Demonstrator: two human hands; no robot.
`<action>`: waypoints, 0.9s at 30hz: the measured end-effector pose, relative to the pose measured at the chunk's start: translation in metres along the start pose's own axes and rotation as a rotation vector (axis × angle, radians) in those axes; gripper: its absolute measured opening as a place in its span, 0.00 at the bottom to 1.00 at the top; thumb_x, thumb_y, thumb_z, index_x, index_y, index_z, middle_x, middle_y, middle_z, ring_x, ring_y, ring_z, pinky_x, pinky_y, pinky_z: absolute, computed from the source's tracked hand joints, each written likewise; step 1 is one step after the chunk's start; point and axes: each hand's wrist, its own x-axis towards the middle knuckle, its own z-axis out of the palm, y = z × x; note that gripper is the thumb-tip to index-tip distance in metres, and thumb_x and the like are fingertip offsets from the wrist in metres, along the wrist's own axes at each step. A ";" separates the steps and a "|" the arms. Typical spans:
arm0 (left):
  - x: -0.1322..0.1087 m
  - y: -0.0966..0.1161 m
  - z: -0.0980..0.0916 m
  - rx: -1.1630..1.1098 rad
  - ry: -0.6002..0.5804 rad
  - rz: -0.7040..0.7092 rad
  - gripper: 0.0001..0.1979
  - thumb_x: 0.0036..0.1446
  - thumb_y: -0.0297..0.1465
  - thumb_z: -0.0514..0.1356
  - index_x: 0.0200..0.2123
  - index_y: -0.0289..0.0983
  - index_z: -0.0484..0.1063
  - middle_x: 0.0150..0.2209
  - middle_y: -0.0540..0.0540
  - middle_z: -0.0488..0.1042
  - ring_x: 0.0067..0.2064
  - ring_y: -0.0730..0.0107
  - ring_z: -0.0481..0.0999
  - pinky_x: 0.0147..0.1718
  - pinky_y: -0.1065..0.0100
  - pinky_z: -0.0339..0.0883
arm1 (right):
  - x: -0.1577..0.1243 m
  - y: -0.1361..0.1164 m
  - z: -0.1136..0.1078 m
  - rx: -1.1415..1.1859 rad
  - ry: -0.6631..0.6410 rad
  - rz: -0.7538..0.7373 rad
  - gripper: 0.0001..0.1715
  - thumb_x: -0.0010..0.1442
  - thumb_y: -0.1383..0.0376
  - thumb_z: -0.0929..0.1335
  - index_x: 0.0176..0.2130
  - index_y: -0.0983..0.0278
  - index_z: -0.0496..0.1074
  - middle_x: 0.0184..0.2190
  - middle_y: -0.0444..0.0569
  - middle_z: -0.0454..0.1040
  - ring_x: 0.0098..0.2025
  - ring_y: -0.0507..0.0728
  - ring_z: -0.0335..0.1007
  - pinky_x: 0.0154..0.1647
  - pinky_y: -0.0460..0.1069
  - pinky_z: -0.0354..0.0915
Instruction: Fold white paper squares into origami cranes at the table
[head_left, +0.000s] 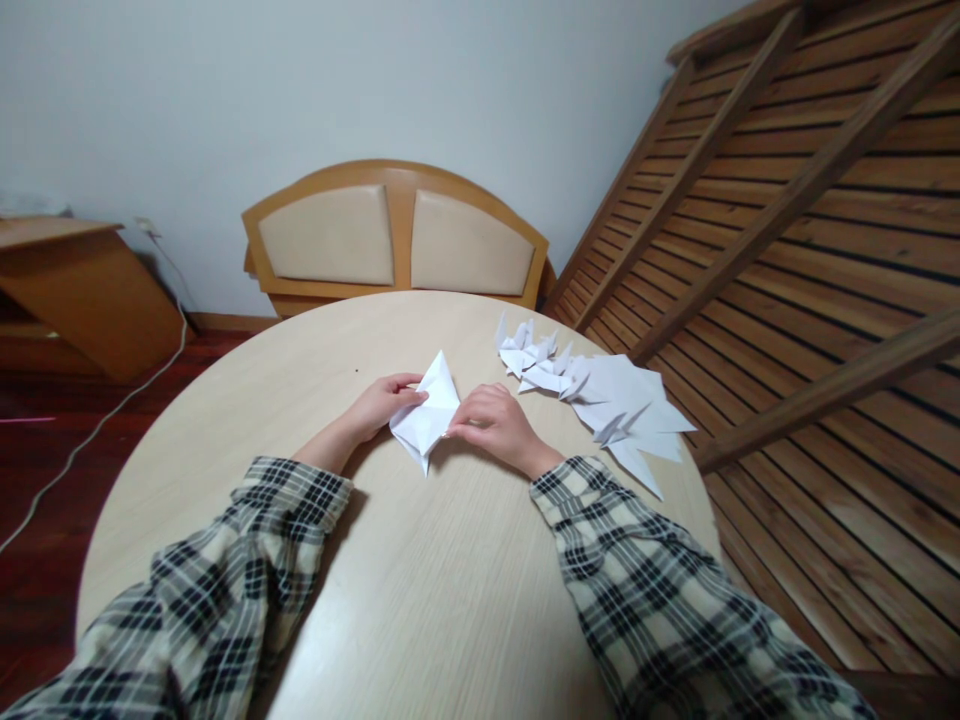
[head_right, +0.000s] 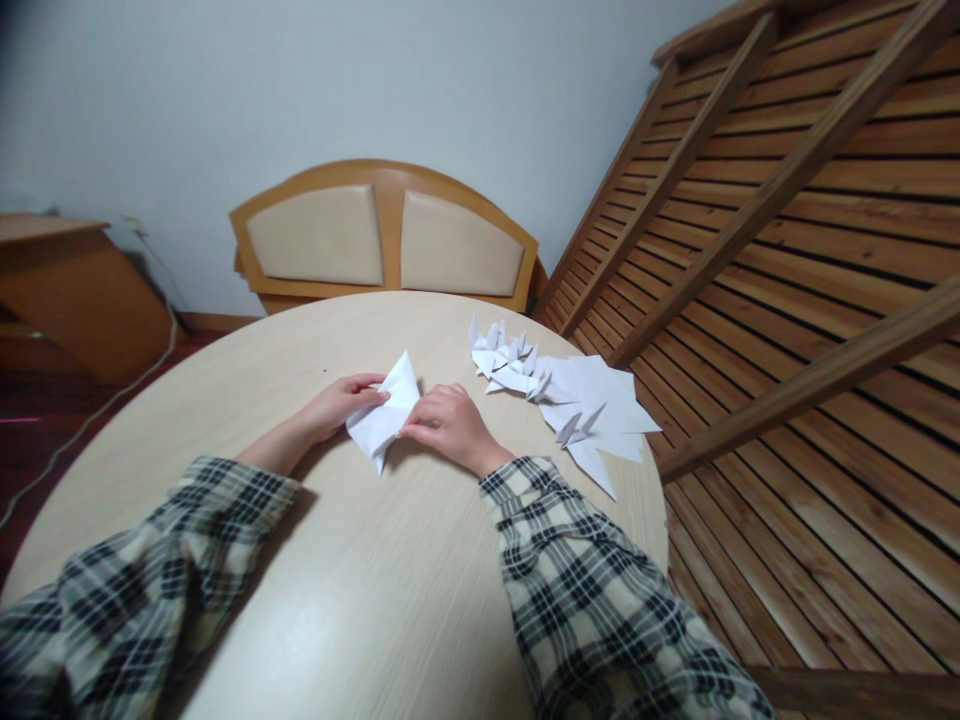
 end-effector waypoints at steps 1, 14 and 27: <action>0.000 0.000 0.000 -0.003 -0.009 -0.001 0.21 0.47 0.29 0.66 0.47 0.30 0.73 0.34 0.39 0.78 0.28 0.68 0.73 0.25 0.68 0.63 | 0.000 0.000 0.000 0.014 -0.002 0.007 0.11 0.57 0.56 0.71 0.29 0.60 0.76 0.30 0.41 0.78 0.36 0.52 0.70 0.42 0.50 0.56; -0.002 0.002 0.000 0.014 -0.025 -0.004 0.25 0.46 0.31 0.67 0.49 0.30 0.73 0.36 0.38 0.78 0.30 0.64 0.74 0.27 0.67 0.64 | -0.001 -0.002 0.001 0.056 0.025 0.095 0.12 0.60 0.58 0.69 0.29 0.61 0.76 0.31 0.45 0.78 0.38 0.54 0.70 0.45 0.52 0.58; -0.002 0.002 0.000 0.022 -0.008 0.018 0.19 0.47 0.29 0.66 0.44 0.31 0.74 0.33 0.41 0.77 0.28 0.68 0.71 0.24 0.68 0.62 | 0.000 -0.013 -0.011 -0.083 -0.253 -0.084 0.07 0.60 0.62 0.69 0.38 0.57 0.78 0.38 0.44 0.78 0.46 0.55 0.66 0.47 0.53 0.56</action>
